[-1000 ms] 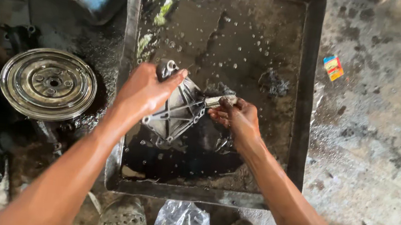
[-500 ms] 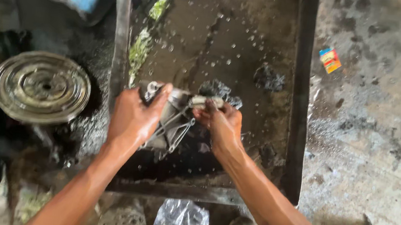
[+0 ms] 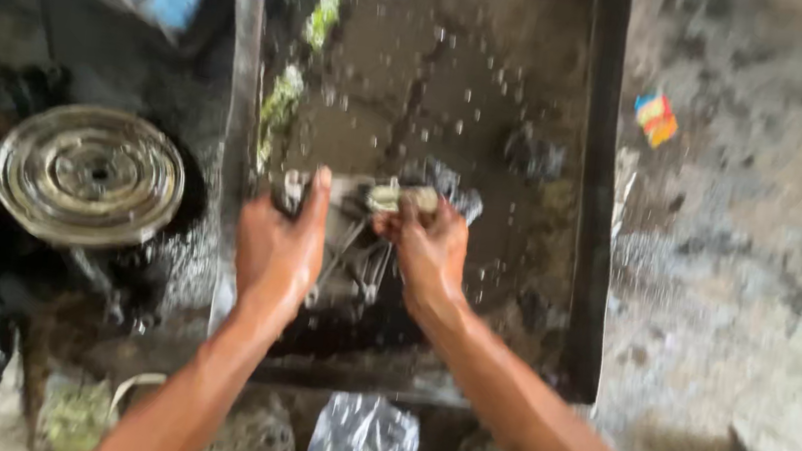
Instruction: The person scrubs a metal component with a wire brush in a tray filled with dark liquid. The person holds the part with one hand and scrubs it with the other, repeatedly dipping it into the liquid to clean off grime.
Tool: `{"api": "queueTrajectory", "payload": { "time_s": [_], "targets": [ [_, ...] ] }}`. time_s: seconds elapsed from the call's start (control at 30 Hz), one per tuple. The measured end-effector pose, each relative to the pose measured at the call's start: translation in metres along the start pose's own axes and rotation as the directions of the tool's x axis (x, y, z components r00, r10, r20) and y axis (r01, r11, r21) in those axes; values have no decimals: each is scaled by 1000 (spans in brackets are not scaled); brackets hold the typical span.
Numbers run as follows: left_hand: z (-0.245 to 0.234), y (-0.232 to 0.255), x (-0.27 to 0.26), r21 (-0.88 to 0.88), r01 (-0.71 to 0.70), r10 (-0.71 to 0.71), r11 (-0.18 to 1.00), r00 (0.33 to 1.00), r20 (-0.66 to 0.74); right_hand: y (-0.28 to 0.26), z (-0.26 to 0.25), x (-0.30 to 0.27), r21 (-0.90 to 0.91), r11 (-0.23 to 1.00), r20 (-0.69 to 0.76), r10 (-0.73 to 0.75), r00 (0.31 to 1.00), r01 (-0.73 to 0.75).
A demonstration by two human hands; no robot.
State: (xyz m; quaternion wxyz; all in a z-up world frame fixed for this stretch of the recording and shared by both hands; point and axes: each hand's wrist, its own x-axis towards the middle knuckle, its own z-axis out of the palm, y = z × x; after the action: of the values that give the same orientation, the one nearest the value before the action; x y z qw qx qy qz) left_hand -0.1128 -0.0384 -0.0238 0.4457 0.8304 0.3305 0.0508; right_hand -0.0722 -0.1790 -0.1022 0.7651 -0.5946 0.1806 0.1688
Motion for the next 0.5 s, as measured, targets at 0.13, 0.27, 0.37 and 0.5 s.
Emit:
{"api": "queueTrajectory", "payload": {
  "time_s": [0.13,0.27,0.37,0.5],
  "targets": [
    [1,2,-3,-146,50,-46,988,998,32,-8,-2,0,-121,993,1,-2,1000,2],
    [3,2,-5,-83,249,-247,965,969,31,1,1,-5,-100,995,13,25,1000,-24],
    [6,-4,-3,-228,147,-147,963,989,19,-2,-7,4,-68,998,21,13,1000,-11],
    [5,-23,11,-313,361,-313,878,929,196,-6,-21,0,-130,985,62,120,991,-111]
  ]
}}
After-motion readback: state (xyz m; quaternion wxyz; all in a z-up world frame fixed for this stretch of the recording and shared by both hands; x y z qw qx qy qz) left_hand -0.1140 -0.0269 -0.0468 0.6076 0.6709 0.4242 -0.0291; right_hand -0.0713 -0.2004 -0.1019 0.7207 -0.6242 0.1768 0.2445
